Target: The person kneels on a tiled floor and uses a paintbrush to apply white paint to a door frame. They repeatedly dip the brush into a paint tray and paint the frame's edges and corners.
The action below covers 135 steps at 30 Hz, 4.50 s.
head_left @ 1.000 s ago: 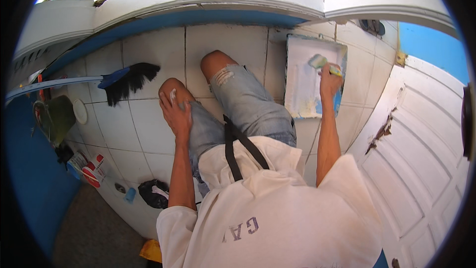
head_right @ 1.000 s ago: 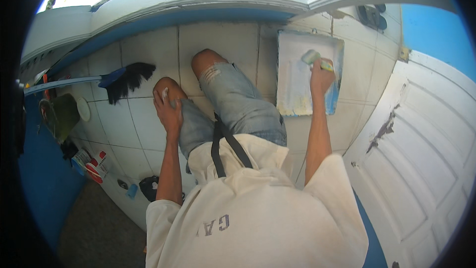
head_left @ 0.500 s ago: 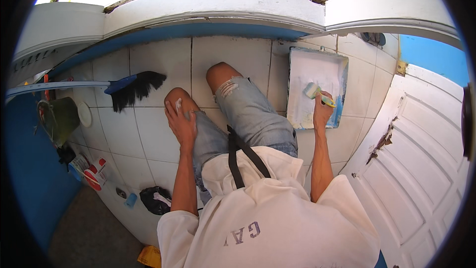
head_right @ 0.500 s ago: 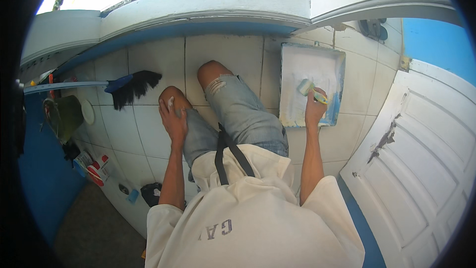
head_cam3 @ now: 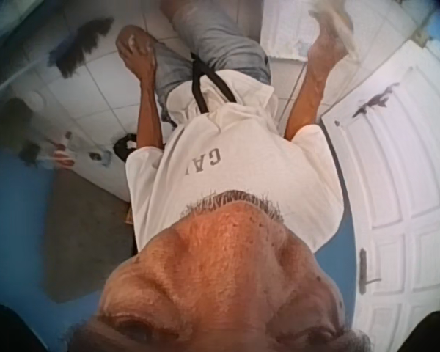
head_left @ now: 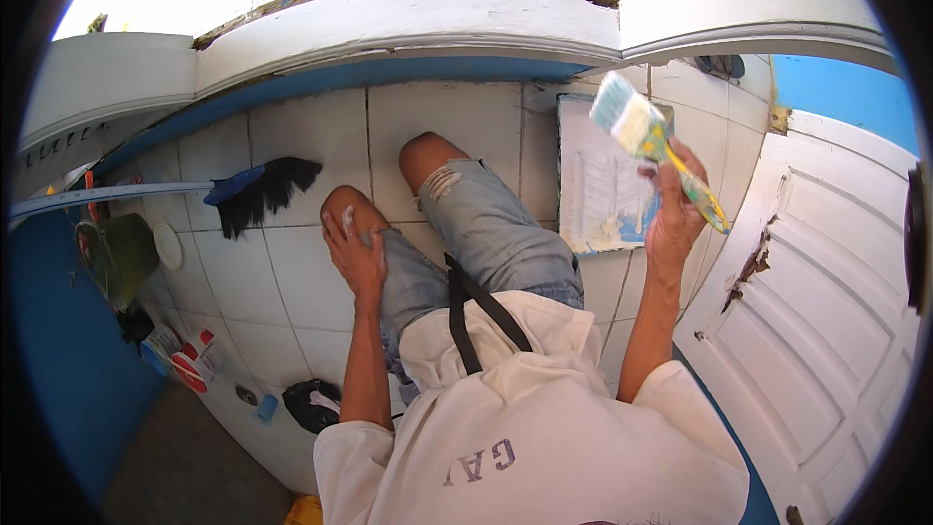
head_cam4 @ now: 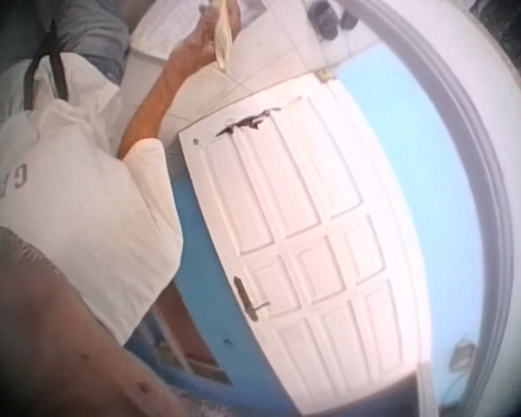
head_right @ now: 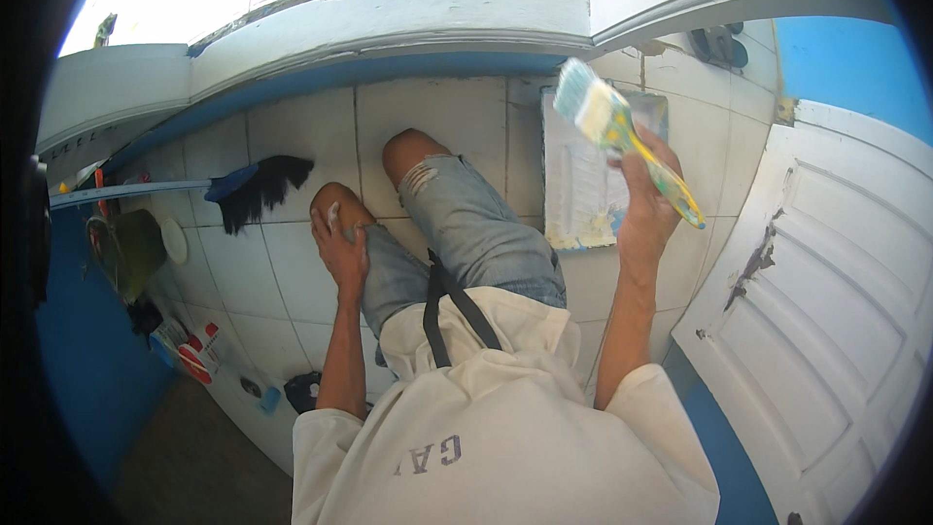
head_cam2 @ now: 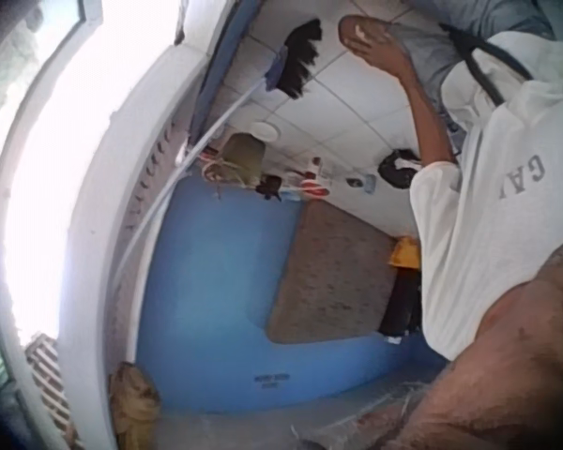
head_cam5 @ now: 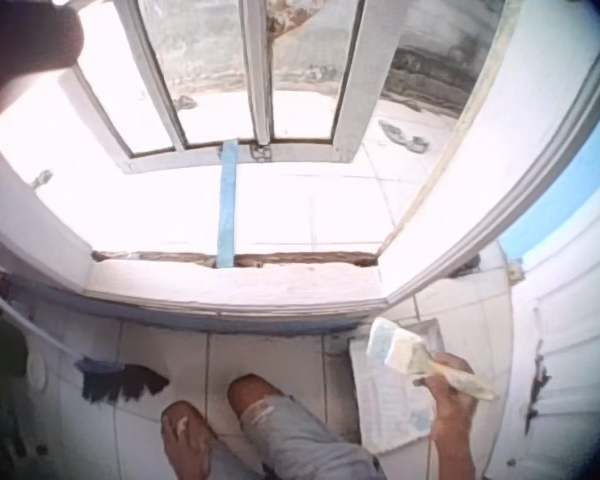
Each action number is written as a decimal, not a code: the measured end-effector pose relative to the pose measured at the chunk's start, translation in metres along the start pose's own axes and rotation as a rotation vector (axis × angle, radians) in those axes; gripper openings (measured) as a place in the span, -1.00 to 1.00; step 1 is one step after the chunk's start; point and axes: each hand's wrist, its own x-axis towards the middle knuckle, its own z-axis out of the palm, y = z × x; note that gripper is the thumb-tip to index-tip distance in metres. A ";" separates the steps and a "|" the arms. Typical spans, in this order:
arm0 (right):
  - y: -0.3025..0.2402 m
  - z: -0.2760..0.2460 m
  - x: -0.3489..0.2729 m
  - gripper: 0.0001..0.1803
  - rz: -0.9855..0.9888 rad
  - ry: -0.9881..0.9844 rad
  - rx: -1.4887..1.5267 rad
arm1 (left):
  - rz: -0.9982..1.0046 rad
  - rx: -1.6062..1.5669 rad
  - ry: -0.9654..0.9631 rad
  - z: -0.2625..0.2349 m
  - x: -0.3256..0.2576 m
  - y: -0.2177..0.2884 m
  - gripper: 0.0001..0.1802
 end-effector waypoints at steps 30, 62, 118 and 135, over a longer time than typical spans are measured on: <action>-0.065 0.126 0.113 -0.68 -0.520 -0.104 -1.115 | 0.001 -0.033 0.002 -0.001 0.002 -0.001 -0.32; -0.062 0.159 0.132 -0.50 -0.576 -0.113 -1.357 | -0.034 -0.050 0.055 -0.001 0.000 -0.002 -0.32; -0.039 0.376 0.043 -0.76 -0.715 -0.577 -0.496 | -0.066 -0.103 0.052 -0.002 0.009 -0.001 -0.35; -0.060 0.327 0.051 -0.73 -0.799 -0.387 -0.874 | -0.093 -0.102 0.052 0.000 0.007 -0.005 -0.36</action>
